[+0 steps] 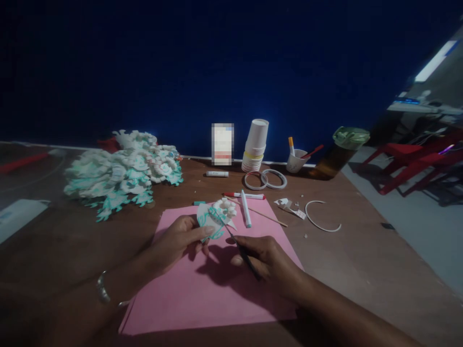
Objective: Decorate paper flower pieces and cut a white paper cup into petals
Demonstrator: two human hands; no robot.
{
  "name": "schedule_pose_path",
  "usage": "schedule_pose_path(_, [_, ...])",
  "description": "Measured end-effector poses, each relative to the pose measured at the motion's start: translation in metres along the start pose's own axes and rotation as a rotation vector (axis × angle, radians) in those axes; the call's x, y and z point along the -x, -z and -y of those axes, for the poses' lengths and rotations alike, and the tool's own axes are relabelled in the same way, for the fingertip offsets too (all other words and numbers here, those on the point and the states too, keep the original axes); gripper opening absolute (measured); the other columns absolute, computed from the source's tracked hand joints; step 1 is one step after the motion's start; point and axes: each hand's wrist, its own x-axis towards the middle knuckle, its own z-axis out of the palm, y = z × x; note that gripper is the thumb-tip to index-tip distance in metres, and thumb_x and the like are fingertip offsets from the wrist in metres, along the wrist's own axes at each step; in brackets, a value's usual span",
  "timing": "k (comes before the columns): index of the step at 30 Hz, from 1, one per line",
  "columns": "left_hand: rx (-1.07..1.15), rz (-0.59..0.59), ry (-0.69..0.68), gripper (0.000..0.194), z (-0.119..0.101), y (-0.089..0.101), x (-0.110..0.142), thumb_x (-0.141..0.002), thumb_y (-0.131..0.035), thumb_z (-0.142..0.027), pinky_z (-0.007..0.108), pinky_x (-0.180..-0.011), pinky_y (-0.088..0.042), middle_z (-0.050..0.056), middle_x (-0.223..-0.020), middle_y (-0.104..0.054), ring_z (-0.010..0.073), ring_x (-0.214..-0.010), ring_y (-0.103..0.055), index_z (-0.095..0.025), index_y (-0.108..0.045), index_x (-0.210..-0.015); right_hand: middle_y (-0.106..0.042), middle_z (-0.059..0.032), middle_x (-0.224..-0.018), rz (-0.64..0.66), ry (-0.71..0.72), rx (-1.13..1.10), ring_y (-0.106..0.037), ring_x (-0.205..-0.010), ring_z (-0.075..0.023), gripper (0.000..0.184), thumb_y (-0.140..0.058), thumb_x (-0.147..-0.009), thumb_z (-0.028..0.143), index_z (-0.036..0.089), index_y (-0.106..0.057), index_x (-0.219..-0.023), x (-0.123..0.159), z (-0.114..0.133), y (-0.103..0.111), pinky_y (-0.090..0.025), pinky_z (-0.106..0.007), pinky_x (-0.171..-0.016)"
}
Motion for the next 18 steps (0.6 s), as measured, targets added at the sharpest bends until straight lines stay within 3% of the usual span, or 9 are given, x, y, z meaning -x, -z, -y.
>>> schedule_pose_path(8, [-0.009,-0.030,-0.035,0.031,-0.0042,-0.0021,0.0033,-0.081,-0.069,-0.043,0.016,-0.036,-0.032,-0.001,-0.055,-0.060,0.0056,-0.041,-0.049,-0.015,-0.062,-0.073,-0.037,0.0049,-0.064,-0.001,-0.006,0.001,-0.028,-0.055,-0.0098,0.044,-0.059,-0.094,0.053,0.012,-0.072,-0.104,0.0008,-0.0027,0.0009,-0.029,-0.022,-0.050])
schedule_pose_path(13, [-0.032,-0.051,-0.035,0.035,-0.0018,-0.0020,0.0013,-0.085,-0.064,-0.049,0.016,-0.036,-0.030,-0.002,-0.056,-0.059,0.0056,-0.042,-0.048,-0.014,-0.063,-0.078,-0.037,0.0044,-0.064,0.023,-0.018,-0.017,-0.027,-0.056,-0.0098,0.038,-0.060,-0.093,0.049,0.013,-0.071,-0.092,0.0001,-0.0009,0.0008,-0.029,-0.022,-0.050])
schedule_pose_path(18, [-0.047,-0.060,-0.044,0.033,0.0005,-0.0011,-0.0008,-0.083,-0.068,-0.048,0.016,-0.038,-0.032,-0.003,-0.061,-0.056,0.0066,-0.046,-0.048,-0.015,-0.063,-0.080,-0.039,0.0039,-0.066,0.051,-0.010,-0.020,-0.029,-0.056,-0.0095,0.035,-0.058,-0.096,0.045,0.012,-0.071,-0.102,-0.0003,-0.0006,0.0003,-0.029,-0.022,-0.051])
